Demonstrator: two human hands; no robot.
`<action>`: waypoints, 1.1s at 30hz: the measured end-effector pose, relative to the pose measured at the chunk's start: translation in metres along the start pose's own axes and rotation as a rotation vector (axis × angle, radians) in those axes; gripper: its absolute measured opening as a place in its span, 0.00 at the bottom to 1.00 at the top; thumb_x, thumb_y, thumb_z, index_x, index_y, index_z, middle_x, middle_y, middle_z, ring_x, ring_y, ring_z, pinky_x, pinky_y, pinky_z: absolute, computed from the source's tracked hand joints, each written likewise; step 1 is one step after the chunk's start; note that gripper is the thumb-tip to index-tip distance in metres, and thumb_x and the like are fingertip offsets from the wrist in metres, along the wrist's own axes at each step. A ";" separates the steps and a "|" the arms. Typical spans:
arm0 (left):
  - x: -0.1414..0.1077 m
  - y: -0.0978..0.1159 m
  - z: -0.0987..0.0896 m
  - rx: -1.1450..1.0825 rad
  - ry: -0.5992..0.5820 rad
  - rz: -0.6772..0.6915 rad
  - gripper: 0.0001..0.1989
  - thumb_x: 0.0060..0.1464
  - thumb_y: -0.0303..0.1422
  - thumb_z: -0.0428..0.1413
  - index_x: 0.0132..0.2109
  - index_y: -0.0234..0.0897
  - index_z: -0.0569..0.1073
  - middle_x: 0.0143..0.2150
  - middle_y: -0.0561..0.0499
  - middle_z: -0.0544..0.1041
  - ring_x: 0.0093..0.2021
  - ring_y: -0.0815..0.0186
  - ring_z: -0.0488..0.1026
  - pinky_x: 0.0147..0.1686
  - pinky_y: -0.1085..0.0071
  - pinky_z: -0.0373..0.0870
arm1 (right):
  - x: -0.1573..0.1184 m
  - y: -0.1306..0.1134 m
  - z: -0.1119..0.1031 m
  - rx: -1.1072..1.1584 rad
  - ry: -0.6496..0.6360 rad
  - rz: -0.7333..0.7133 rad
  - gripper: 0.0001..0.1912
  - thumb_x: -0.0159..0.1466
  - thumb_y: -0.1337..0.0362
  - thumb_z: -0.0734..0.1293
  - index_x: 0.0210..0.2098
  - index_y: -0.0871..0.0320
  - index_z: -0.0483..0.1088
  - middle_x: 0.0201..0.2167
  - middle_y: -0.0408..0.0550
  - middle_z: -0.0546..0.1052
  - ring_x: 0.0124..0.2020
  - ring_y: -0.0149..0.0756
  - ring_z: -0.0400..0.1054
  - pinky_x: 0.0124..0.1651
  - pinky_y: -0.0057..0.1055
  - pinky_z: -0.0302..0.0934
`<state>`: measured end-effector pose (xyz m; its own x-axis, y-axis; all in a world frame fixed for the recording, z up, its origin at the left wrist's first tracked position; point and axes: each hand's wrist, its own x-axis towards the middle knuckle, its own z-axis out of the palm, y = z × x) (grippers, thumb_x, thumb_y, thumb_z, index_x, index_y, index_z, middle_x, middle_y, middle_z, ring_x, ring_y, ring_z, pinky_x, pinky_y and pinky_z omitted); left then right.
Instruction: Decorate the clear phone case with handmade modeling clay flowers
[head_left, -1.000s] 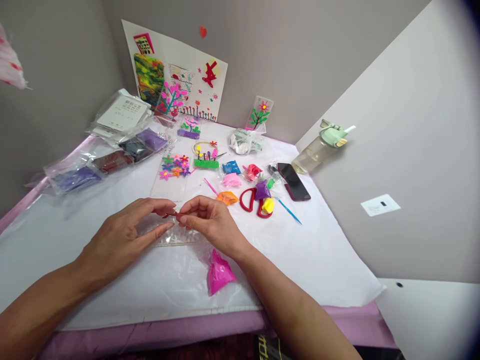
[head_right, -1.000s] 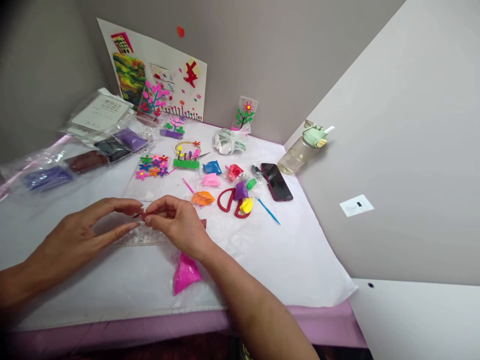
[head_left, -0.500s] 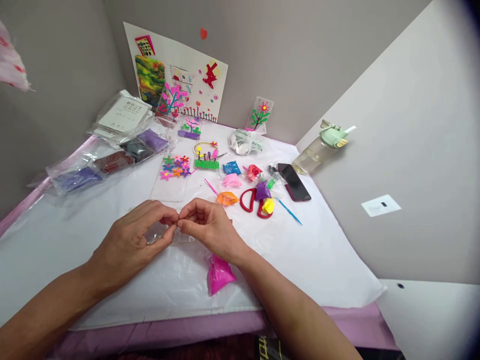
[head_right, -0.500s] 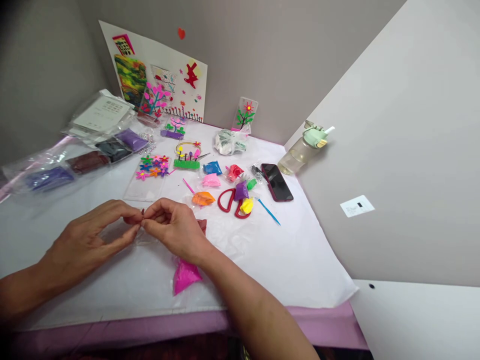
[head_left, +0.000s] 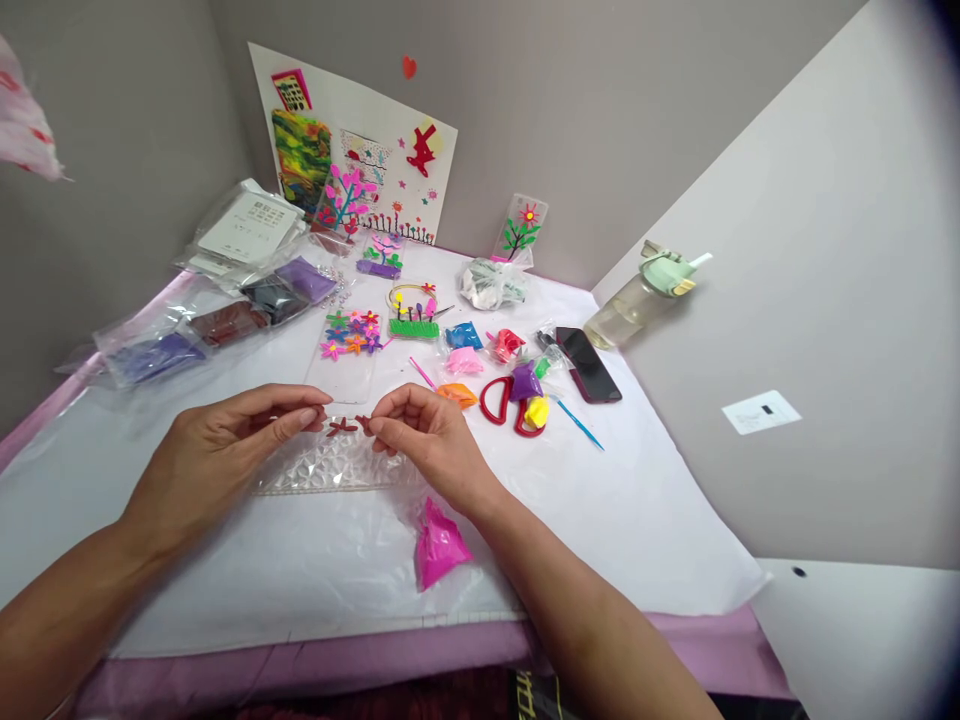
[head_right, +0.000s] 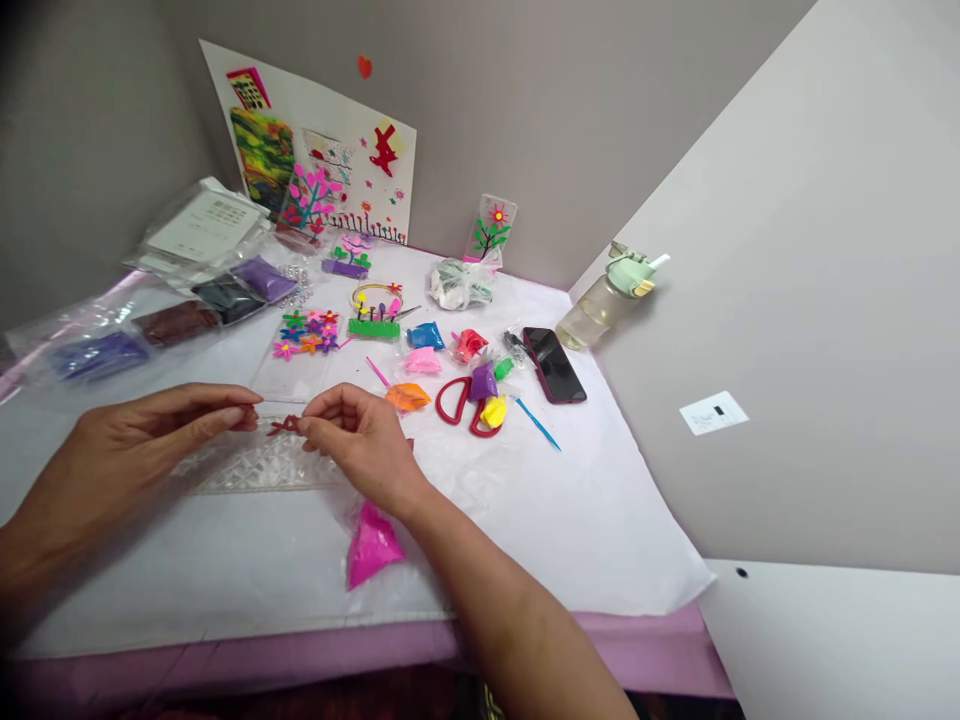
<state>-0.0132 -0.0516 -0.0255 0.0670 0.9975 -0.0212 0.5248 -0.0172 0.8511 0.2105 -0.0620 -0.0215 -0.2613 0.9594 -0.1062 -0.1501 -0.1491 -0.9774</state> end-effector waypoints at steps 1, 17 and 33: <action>0.000 -0.002 0.000 -0.003 -0.015 -0.015 0.22 0.52 0.56 0.60 0.44 0.48 0.84 0.44 0.53 0.88 0.47 0.55 0.83 0.44 0.67 0.78 | 0.001 0.001 -0.001 0.003 0.003 -0.004 0.08 0.61 0.61 0.75 0.32 0.56 0.73 0.27 0.41 0.76 0.29 0.30 0.69 0.36 0.29 0.64; -0.003 -0.006 0.003 -0.010 -0.066 0.033 0.25 0.63 0.57 0.53 0.30 0.42 0.73 0.26 0.56 0.76 0.31 0.64 0.73 0.36 0.70 0.66 | 0.001 0.007 -0.002 0.035 -0.002 -0.004 0.09 0.61 0.60 0.76 0.35 0.57 0.75 0.29 0.41 0.78 0.30 0.28 0.71 0.36 0.28 0.65; -0.003 -0.003 0.009 -0.061 0.015 0.021 0.17 0.50 0.54 0.63 0.35 0.48 0.81 0.33 0.56 0.82 0.35 0.61 0.77 0.34 0.71 0.69 | 0.001 0.006 0.000 0.040 -0.024 0.033 0.08 0.61 0.62 0.74 0.38 0.56 0.74 0.29 0.40 0.77 0.31 0.30 0.72 0.36 0.28 0.64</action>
<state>-0.0071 -0.0547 -0.0323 0.0648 0.9979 0.0047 0.4706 -0.0347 0.8817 0.2092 -0.0621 -0.0277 -0.2893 0.9479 -0.1330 -0.1793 -0.1901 -0.9652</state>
